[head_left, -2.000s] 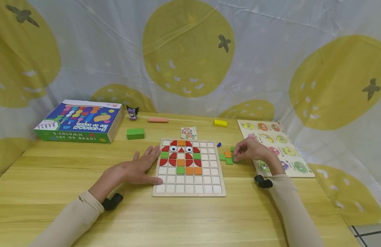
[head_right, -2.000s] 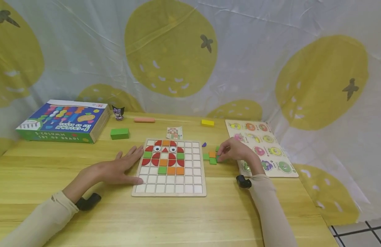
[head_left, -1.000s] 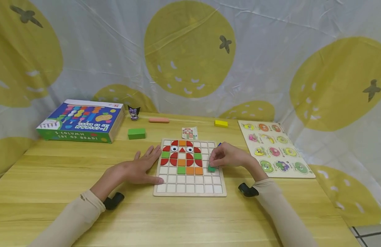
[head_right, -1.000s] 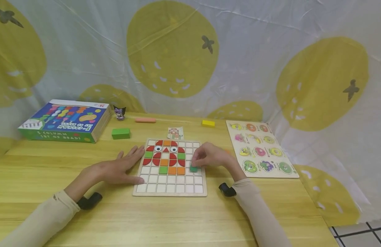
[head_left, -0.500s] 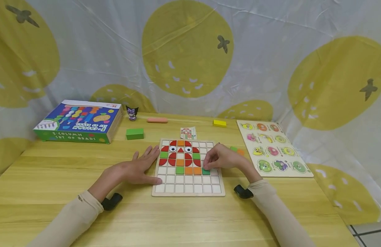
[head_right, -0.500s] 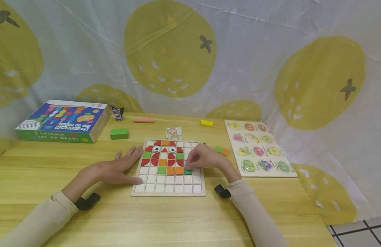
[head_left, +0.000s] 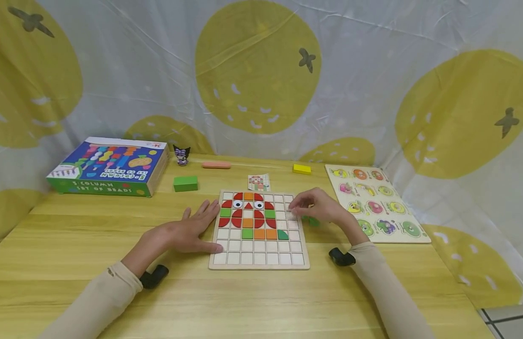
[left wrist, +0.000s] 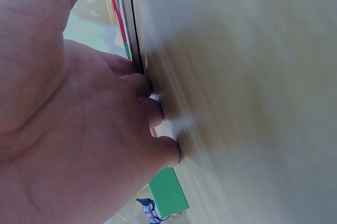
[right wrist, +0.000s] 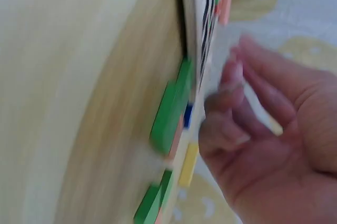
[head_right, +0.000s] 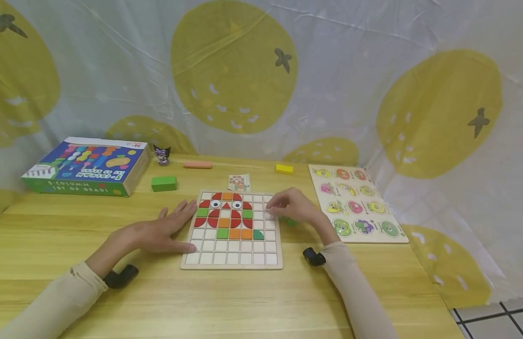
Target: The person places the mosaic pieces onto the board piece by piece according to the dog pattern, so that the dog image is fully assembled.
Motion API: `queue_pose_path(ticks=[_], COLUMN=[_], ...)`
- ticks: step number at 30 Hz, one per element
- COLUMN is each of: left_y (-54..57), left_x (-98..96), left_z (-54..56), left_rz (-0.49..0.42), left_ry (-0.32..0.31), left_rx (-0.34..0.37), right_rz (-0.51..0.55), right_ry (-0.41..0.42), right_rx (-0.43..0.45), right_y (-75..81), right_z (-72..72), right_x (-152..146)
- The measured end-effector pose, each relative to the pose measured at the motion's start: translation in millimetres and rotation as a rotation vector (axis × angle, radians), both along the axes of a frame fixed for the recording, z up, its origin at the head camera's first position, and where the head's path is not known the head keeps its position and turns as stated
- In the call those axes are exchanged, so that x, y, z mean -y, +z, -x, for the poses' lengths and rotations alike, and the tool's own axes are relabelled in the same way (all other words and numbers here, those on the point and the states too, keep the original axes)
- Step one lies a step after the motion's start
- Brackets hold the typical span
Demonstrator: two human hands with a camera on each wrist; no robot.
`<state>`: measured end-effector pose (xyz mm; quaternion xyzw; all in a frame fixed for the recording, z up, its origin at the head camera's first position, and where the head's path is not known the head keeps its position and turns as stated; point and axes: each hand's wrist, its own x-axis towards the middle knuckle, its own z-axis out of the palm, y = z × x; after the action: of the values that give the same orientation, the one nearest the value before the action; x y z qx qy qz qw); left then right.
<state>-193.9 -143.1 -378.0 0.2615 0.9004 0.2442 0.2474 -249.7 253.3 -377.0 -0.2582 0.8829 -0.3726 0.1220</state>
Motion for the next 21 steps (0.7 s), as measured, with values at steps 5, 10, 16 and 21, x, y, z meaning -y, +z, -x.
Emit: queue_pose_path(ticks=[5,10,16,21], left_y=[-3.8,-7.7,-7.0,-5.8], left_x=[3.0,6.5,5.5,4.0], left_z=[2.0,3.1,3.4,2.9], left_rz=[-0.017,-0.064,-0.056,-0.05], left_ry=[0.002,-0.012,-0.012,-0.015], left_rx=[0.003,0.004,0.002,0.005], right_rz=[-0.002,-0.072,-0.129,-0.139], right_ry=[-0.17,-0.157,-0.137,-0.141], right_rx=[-0.124,-0.134,-0.115,-0.097], right_y=[-8.0,-14.1,-12.4,-11.0], right_z=[9.0,10.5,10.5,11.1], right_x=[-15,-18,-17,-19])
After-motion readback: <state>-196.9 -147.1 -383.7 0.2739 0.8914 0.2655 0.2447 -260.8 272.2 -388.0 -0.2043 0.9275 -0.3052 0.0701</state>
